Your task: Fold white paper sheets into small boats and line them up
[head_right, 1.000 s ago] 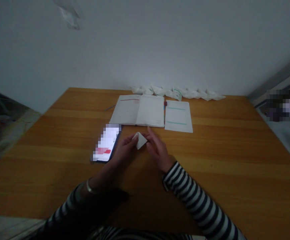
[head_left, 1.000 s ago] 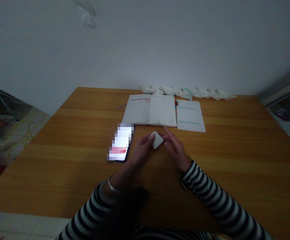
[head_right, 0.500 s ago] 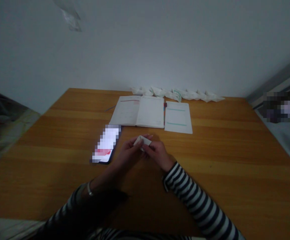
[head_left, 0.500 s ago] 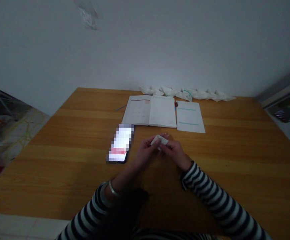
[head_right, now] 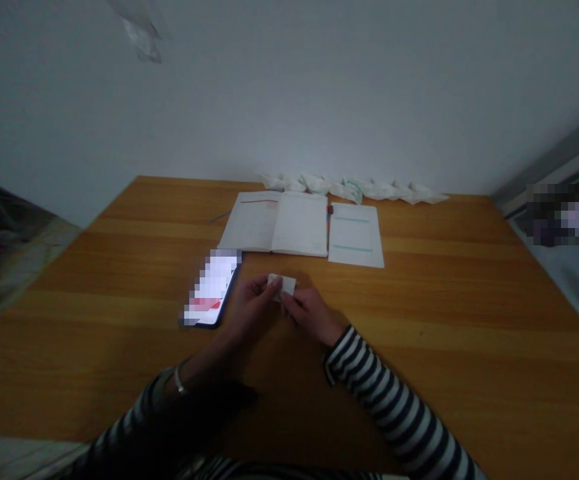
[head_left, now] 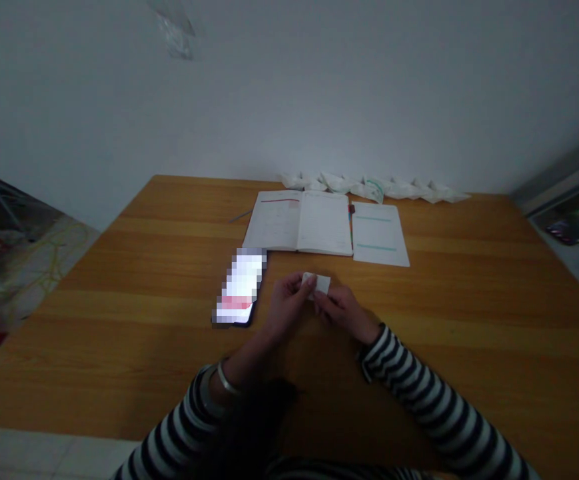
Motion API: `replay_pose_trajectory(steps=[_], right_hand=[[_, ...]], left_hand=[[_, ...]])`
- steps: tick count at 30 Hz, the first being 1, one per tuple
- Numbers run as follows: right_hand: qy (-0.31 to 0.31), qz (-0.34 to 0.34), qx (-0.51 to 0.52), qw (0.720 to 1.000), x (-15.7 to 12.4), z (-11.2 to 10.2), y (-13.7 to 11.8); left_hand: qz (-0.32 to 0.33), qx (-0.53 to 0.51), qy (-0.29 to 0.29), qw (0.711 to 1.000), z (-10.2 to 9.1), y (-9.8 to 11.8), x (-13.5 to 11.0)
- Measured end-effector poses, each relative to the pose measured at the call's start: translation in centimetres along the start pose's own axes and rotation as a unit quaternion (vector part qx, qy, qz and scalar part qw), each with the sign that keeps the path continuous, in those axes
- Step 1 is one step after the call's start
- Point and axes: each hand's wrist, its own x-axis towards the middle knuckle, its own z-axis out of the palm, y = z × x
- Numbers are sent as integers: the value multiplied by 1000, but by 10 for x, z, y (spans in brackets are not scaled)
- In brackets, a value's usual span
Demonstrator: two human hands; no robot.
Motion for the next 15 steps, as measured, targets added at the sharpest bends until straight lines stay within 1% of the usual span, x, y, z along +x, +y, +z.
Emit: replay_pose_trajectory(steps=[3, 5, 11, 15], right_hand=[[-34, -7, -12, 999, 0, -4, -6], [-49, -12, -23, 998, 0, -4, -8], [-40, -1, -27, 999, -1, 0, -6], [-28, -33, -57, 997, 0, -1, -6]], left_hand=[[21, 44, 34, 998, -2, 7, 2], [18, 52, 39, 998, -3, 11, 2], [-2, 33, 58, 998, 0, 11, -1], [-7, 44, 78, 996, 0, 10, 0]])
